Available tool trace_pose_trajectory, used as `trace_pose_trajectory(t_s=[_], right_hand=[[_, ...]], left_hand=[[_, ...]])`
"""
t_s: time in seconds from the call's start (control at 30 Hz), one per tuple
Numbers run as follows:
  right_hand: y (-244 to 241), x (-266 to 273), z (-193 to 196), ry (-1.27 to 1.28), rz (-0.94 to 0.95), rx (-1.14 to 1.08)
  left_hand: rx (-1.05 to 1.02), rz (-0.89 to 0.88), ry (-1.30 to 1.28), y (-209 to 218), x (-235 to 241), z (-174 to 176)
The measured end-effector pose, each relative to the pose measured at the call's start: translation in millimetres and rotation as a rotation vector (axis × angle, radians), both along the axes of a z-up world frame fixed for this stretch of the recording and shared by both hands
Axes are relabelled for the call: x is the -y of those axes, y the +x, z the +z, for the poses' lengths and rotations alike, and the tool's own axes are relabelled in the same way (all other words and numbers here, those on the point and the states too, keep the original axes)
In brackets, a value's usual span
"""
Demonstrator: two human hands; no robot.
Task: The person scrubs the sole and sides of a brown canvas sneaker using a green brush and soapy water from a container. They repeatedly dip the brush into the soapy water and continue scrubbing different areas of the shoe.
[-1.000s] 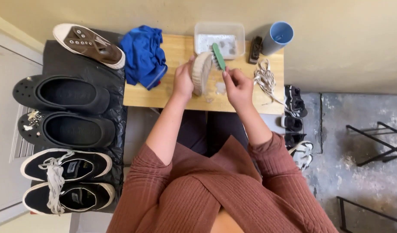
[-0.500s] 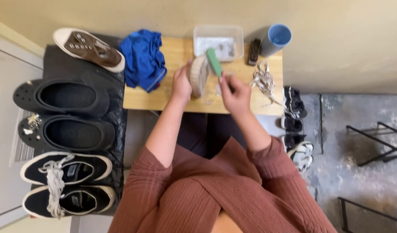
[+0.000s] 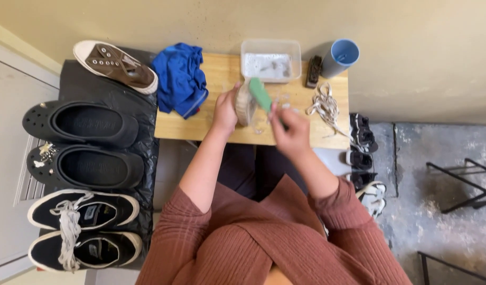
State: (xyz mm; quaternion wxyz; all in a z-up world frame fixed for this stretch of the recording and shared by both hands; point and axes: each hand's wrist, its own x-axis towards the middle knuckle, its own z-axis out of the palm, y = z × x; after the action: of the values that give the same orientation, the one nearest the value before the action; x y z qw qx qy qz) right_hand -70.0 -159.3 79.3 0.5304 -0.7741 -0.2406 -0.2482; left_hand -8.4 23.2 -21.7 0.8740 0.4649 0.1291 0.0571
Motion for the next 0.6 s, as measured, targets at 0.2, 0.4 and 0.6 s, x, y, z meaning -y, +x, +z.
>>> trace_pose_trajectory(t_s=[0.2, 0.4, 0.6], right_hand=[[-27.9, -11.2, 4.9, 0.034, 0.012, -0.071], [-8.7, -11.2, -1.6, 0.181, -0.034, -0.128], [24.4, -2.2, -66.3, 0.289, -0.069, -0.281]], left_hand=[[-0.017, 0.033, 0.033, -8.4, -6.5, 23.0], [0.026, 0.047, -0.029, -6.0, -7.1, 29.9], [0.028, 0.053, -0.035, -22.0, -0.2, 58.7]])
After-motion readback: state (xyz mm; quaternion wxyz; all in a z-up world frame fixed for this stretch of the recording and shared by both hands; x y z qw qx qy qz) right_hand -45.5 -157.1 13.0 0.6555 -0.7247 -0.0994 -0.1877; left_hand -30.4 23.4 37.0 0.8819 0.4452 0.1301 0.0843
